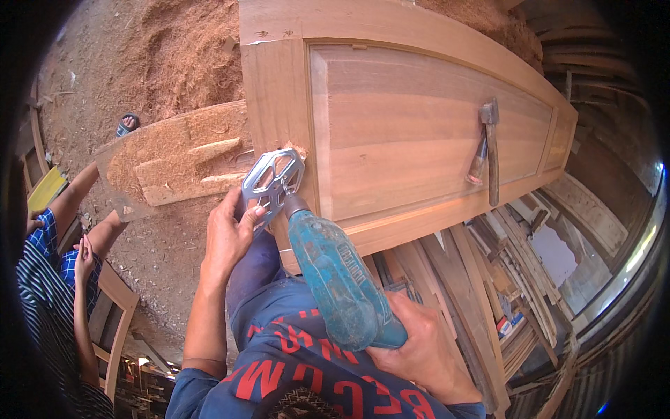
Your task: The person uses a hammer and chisel to carve a recess into a wooden door panel. They then use a drill with a mortising attachment to create a hole for a handle, guided by a metal template provided by another person.
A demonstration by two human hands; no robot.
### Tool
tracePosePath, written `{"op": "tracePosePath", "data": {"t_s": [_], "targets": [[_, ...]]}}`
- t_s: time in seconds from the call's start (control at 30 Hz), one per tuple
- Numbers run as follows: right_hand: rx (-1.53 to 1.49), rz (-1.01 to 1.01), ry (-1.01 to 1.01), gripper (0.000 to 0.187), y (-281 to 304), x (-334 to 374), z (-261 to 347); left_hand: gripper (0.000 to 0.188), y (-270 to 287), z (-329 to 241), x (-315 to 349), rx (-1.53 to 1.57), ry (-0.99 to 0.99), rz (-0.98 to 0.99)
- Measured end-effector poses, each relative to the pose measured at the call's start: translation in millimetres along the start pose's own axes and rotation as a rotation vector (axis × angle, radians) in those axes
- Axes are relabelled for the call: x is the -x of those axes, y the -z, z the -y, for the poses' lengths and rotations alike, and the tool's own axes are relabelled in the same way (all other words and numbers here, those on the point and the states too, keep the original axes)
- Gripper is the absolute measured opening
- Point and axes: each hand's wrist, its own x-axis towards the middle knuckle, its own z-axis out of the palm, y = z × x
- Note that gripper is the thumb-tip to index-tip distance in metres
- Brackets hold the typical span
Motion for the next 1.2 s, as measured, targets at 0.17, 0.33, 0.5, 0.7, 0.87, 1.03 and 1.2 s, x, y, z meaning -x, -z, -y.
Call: {"op": "tracePosePath", "data": {"t_s": [0.17,0.33,0.5,0.7,0.87,1.03,1.2], "targets": [[-0.006,-0.01,0.009,0.048,0,-1,0,0.042,0,0,1,0.008,0.009,-0.004],[-0.017,-0.003,-0.015,0.048,1,-1,3,0.043,0,-1,1,0.006,0.012,-0.005],[0.0,0.005,-0.01,0.047,3,-3,8,0.04,1,-3,-1,0.023,0.039,0.014],[0.001,0.003,-0.034,0.046,3,-4,10,0.038,1,-3,0,0.048,0.041,0.003],[-0.011,-0.02,-0.036,0.044,0,-2,11,0.038,0,-1,-3,0.035,0.024,0.027],[0.012,0.011,-0.023,0.043,4,-4,10,0.038,0,-2,0,0.05,0.043,0.01],[0.0,-0.014,-0.03,0.04,3,-5,11,0.033,-1,1,0,0.016,-0.007,-0.02]]}}
